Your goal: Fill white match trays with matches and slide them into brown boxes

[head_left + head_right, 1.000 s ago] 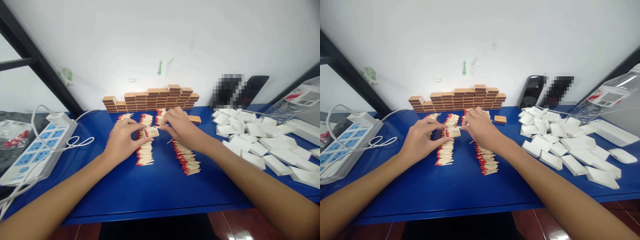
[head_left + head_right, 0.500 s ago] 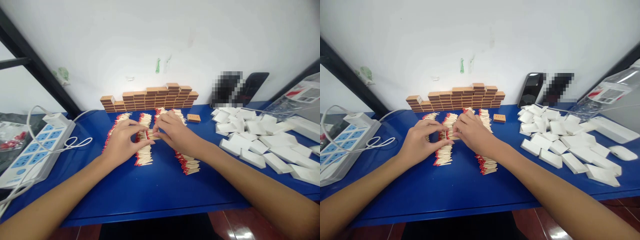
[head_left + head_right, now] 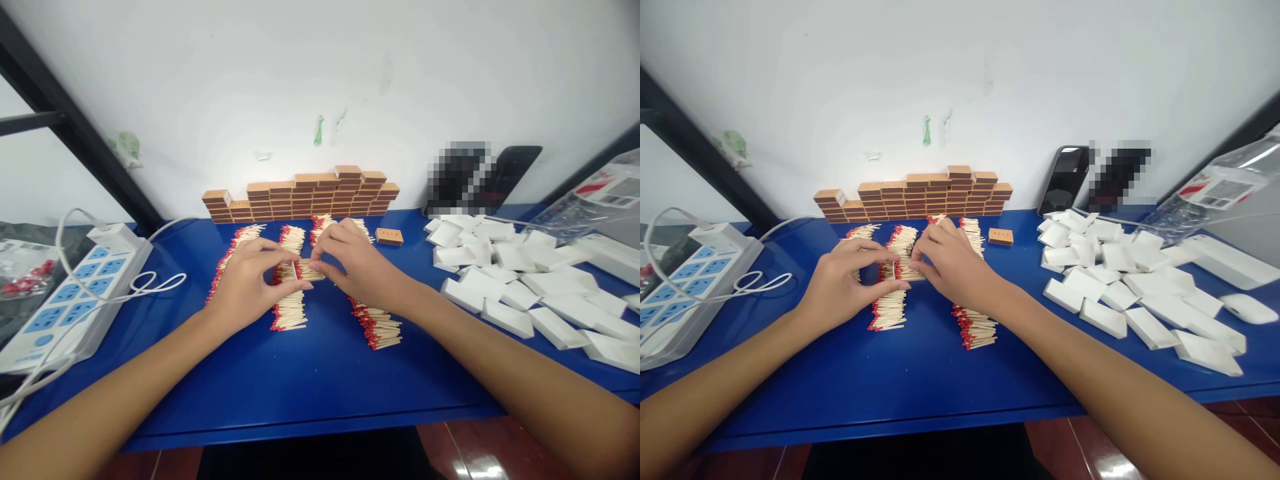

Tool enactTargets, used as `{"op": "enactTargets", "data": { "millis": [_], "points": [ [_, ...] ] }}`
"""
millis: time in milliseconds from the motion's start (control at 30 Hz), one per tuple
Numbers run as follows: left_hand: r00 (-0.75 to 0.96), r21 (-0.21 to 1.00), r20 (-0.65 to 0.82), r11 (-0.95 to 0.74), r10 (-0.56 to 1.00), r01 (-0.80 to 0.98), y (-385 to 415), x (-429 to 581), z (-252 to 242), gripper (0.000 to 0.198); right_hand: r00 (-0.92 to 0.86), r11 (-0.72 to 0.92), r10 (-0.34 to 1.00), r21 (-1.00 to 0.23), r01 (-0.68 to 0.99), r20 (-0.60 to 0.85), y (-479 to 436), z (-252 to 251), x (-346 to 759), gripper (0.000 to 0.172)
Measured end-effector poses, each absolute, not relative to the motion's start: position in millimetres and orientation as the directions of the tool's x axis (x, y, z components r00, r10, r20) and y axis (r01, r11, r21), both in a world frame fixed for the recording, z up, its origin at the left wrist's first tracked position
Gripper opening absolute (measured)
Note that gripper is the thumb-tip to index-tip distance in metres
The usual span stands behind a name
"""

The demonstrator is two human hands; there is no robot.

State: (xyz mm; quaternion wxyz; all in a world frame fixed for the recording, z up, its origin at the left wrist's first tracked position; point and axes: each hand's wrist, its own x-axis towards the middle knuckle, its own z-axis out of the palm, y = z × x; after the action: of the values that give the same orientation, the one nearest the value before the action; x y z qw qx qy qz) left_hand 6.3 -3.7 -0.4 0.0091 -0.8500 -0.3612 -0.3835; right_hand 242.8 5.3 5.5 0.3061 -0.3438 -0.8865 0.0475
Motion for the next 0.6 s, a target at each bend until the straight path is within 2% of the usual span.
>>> {"op": "enactTargets", "data": {
  "millis": [300, 600],
  "points": [
    [0.396, 0.318, 0.652, -0.707, 0.647, 0.632, -3.5, 7.4, 0.6, 0.036, -0.556, 0.716, 0.693, -0.352, 0.602, 0.458, 3.1, 12.1, 246.5, 0.008],
    [0.422, 0.351, 0.621, -0.715, 0.661, 0.605, -4.5, 7.6, 1.6, 0.036, -0.576, 0.757, 0.651, -0.368, 0.54, 0.495, 5.1, 6.2, 245.2, 0.01]
  ]
}}
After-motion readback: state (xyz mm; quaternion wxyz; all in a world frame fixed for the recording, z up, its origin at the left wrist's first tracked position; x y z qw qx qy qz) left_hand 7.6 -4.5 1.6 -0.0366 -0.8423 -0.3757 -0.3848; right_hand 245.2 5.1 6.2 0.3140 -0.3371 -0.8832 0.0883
